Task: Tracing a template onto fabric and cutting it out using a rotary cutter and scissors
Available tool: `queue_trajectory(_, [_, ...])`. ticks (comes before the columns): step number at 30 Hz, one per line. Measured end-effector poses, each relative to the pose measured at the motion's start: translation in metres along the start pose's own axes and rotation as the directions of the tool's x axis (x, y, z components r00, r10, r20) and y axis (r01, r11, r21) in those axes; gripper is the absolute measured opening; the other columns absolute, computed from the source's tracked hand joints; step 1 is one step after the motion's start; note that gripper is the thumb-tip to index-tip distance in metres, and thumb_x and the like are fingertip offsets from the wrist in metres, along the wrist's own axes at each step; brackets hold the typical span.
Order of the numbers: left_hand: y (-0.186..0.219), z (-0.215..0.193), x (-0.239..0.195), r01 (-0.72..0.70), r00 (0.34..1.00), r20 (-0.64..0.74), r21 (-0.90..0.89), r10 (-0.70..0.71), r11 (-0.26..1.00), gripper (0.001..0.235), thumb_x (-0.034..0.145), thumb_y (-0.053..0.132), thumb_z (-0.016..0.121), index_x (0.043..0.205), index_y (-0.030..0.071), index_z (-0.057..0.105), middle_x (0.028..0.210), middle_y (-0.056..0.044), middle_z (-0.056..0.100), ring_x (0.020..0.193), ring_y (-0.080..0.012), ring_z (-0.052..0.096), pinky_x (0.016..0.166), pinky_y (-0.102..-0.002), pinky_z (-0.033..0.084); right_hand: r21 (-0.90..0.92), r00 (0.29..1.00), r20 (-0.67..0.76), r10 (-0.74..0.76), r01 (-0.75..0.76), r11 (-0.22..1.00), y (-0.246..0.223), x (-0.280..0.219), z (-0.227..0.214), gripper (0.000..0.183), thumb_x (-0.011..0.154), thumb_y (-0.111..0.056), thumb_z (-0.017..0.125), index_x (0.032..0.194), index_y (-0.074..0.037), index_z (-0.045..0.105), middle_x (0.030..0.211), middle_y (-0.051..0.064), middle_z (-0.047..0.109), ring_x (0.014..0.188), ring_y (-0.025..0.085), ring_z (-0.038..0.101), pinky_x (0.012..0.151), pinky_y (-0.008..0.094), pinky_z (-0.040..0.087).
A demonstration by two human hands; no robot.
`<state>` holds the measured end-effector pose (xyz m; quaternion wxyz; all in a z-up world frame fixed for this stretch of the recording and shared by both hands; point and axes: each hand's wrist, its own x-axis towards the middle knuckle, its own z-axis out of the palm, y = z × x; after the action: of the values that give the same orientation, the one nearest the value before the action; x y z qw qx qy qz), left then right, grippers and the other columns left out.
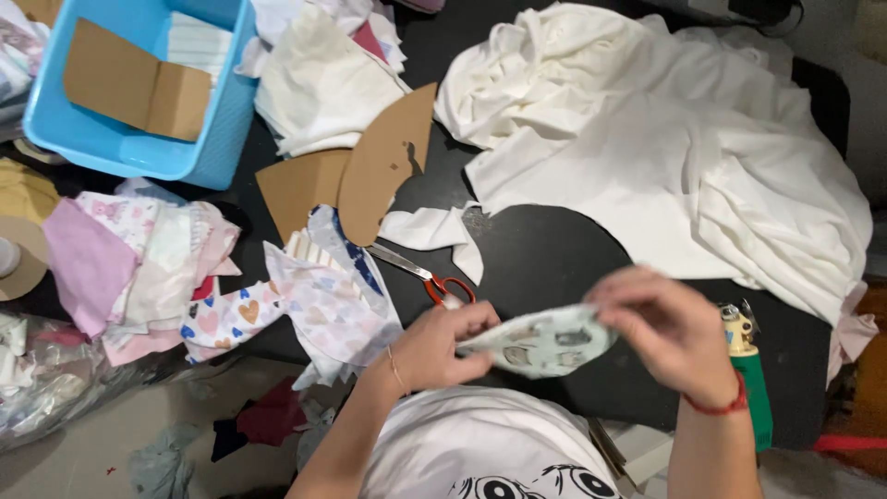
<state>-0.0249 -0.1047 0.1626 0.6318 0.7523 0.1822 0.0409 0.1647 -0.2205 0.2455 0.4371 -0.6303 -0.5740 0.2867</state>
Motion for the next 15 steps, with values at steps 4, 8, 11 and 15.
queue_trajectory(4, [0.002,-0.011,-0.016,0.082,0.995,0.080,-0.238,-0.064,0.968,0.020,0.076,0.022,0.057,0.092,0.011,0.057,0.071,0.006,0.058,0.060,-0.0036,0.045,0.055,-0.019,0.037,-0.142,0.963,-0.071,0.259,-0.267,0.953,0.039,0.030,0.018,0.020,0.077,-0.007,0.058,0.097,-0.006,0.055,0.095,0.007,0.055,0.082,0.014,0.053,0.074,0.022,0.043])
queue_trajectory(8, [0.001,-0.034,-0.029,0.087,0.989,-0.107,-0.174,-0.106,0.981,0.023,0.082,0.031,0.057,0.074,0.012,0.047,0.053,0.006,0.028,0.052,-0.0074,0.026,0.049,-0.024,0.026,-0.006,0.972,0.160,0.172,-0.173,0.985,0.020,0.054,0.060,0.029,0.086,-0.032,0.041,0.096,-0.011,0.058,0.108,0.007,0.055,0.106,0.018,0.050,0.092,0.031,0.034])
queue_trajectory(11, [-0.005,-0.056,-0.039,0.051,0.975,-0.204,-0.174,-0.086,0.983,0.021,0.076,0.021,0.058,0.094,0.011,0.054,0.076,0.000,0.055,0.070,-0.0107,0.049,0.062,-0.025,0.040,0.115,0.850,0.394,0.348,-0.422,0.900,0.033,0.043,0.100,0.050,0.060,-0.022,0.076,0.105,-0.007,0.058,0.095,-0.001,0.060,0.086,0.007,0.051,0.078,0.021,0.039])
queue_trajectory(15, [-0.008,-0.093,-0.060,0.245,0.903,-0.387,0.102,-0.189,0.964,0.026,0.075,0.031,0.058,0.085,0.014,0.041,0.064,-0.011,0.059,0.066,-0.0355,0.056,0.053,-0.038,0.037,-0.069,0.874,0.299,0.383,-0.381,0.922,0.014,0.056,0.140,0.030,0.067,-0.021,0.070,0.095,-0.011,0.066,0.094,-0.006,0.070,0.081,0.000,0.056,0.074,0.019,0.043])
